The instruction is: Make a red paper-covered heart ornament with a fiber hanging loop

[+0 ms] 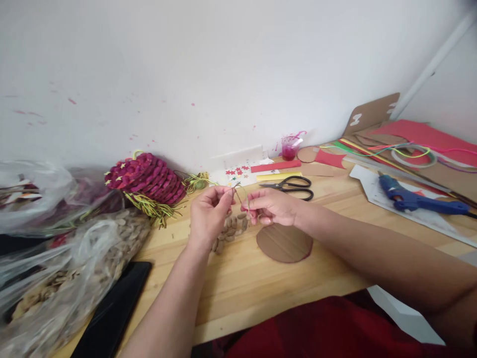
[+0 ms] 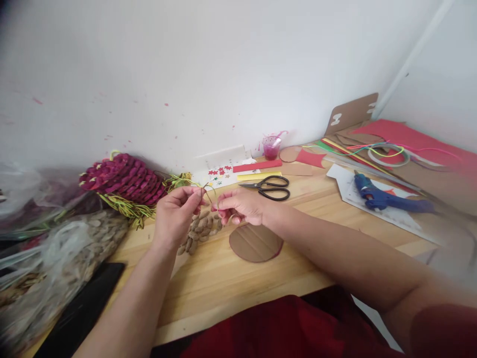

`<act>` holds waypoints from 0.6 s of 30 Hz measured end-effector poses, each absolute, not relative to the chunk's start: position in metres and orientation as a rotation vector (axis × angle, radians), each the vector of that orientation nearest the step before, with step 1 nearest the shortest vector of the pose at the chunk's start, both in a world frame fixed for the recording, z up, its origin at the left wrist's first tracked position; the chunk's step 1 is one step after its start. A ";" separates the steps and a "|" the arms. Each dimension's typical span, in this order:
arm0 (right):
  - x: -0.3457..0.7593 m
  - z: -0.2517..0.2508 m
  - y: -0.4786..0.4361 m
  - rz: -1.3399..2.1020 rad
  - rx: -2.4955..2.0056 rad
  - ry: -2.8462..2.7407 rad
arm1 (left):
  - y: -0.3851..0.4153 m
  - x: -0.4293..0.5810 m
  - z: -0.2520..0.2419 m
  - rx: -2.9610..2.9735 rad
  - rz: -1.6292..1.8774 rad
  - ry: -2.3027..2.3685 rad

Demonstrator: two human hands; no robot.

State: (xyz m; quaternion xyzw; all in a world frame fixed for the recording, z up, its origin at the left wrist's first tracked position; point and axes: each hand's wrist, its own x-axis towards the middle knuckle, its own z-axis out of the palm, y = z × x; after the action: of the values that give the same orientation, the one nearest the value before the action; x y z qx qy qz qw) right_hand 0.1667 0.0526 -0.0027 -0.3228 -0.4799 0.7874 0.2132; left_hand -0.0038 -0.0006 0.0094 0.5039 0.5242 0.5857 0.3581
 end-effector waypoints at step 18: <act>0.161 0.003 0.037 2.317 -0.877 -1.092 | 0.007 -0.010 0.001 1.326 1.632 1.541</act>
State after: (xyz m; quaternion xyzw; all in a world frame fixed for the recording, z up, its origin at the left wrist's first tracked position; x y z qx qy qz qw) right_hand 0.1609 0.0366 0.0030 -0.3165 -0.3938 0.8357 0.2154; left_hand -0.0098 0.0072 0.0007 0.4906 0.5703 0.6037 0.2640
